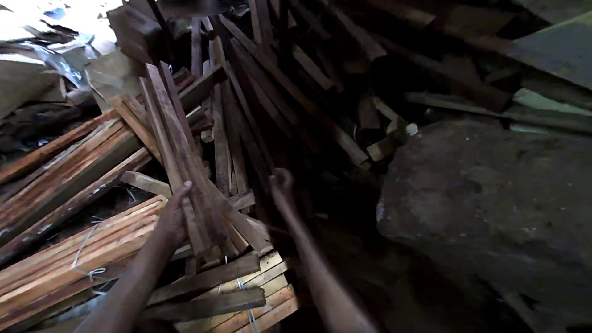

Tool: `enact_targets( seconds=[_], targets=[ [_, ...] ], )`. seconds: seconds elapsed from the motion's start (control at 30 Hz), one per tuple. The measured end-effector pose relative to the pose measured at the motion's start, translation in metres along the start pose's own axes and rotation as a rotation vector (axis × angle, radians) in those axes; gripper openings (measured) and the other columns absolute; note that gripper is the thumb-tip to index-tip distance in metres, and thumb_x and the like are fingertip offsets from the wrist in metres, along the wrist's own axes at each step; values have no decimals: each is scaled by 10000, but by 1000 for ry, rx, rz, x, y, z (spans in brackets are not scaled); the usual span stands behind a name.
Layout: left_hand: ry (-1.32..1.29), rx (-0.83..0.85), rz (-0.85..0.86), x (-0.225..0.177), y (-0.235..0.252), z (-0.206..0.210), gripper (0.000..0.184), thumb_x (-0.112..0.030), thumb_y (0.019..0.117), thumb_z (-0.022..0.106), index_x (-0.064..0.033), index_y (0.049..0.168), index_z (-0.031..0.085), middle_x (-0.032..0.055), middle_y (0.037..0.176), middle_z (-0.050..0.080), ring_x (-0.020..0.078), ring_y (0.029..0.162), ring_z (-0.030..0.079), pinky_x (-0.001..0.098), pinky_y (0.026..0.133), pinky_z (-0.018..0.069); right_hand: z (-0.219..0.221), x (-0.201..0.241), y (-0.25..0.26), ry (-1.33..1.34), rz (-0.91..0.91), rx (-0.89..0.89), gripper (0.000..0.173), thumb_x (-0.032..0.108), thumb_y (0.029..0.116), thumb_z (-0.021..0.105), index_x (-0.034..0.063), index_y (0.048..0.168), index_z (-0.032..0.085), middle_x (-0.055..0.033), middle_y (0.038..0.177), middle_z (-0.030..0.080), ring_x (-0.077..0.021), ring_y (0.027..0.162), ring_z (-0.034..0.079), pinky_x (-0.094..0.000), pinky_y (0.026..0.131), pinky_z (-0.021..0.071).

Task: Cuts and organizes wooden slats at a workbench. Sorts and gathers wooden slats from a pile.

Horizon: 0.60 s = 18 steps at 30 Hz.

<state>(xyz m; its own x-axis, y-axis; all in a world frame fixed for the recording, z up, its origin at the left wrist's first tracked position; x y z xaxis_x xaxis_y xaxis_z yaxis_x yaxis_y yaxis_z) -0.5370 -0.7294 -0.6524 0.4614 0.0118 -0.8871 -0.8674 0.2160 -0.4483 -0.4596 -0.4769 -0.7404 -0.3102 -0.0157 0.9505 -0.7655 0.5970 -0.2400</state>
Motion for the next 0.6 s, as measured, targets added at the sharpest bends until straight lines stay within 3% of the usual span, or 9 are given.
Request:
enact_targets(
  seconds=[0.03,0.1,0.23,0.33,0.43,0.47,0.53,0.57,0.6],
  targets=[
    [-5,2,-6,1,0,-1,448,-511,1006,550,-191,1316,597,64,1089,722,191,945,722,435,781,625,-13,-21,12,-119,47,-106,481,257,1019,592,33,1439,521,-217,1386,582,-338,1231,611,-526,1022,524],
    [-6,9,-22,5,1,-4,481,-541,990,559,-194,1321,598,71,1098,722,204,951,723,446,783,624,-28,-50,25,-350,152,-156,613,348,984,641,31,1482,477,-244,1450,519,-402,1287,560,-582,1043,489],
    [-11,26,-23,8,10,-10,513,-535,980,587,-168,1338,597,113,1123,718,243,990,719,479,825,617,-21,-57,49,-653,172,-6,768,537,927,689,-5,1441,517,-274,1425,535,-470,1357,471,-651,1092,397],
    [-14,45,-4,14,14,-13,514,-510,992,589,-152,1361,580,130,1132,715,256,1003,718,477,845,614,-27,-59,68,-655,224,174,743,520,926,701,-16,1410,529,-276,1339,599,-456,1264,566,-640,1040,459],
    [-6,30,-9,13,13,-14,500,-502,1002,571,-138,1345,590,131,1106,722,252,971,725,464,816,623,-62,-40,73,-145,256,231,557,333,891,805,-30,1272,624,-225,1120,693,-346,1001,683,-547,892,566],
    [-11,28,-15,14,14,-16,509,-505,1000,576,-130,1344,595,139,1110,721,260,981,725,472,829,622,-77,-30,68,81,258,203,493,295,912,778,-13,1268,630,-190,1089,707,-295,948,694,-490,850,590],
    [-14,26,-28,16,13,-18,523,-520,987,591,-131,1337,605,144,1110,724,268,990,726,479,835,622,-105,-19,62,639,201,96,361,340,1031,557,78,1271,622,-106,1012,696,-187,804,671,-344,696,579],
    [-11,20,-29,15,13,-17,524,-523,985,595,-134,1336,607,142,1108,726,267,988,728,479,832,623,-113,-17,64,944,110,64,455,480,1066,403,133,1281,604,-70,1026,696,-156,812,678,-313,704,586],
    [-6,9,-27,15,14,-16,525,-522,981,602,-135,1336,609,140,1107,727,266,984,728,481,829,623,-117,-18,66,1213,4,68,596,616,1047,300,162,1307,586,-57,1126,688,-170,927,691,-348,811,600]
  ],
)
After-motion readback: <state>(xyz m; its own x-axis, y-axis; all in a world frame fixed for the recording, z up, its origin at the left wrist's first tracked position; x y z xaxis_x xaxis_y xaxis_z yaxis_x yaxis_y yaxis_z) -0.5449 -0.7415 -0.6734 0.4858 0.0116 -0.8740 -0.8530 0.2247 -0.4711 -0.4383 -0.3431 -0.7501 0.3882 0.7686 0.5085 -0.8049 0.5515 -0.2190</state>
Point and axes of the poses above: each hand's wrist, its own y-axis towards the middle knuckle, its own z-axis out of the palm, x = y × z, the point moved 2 cm from there along y, towards the middle knuckle
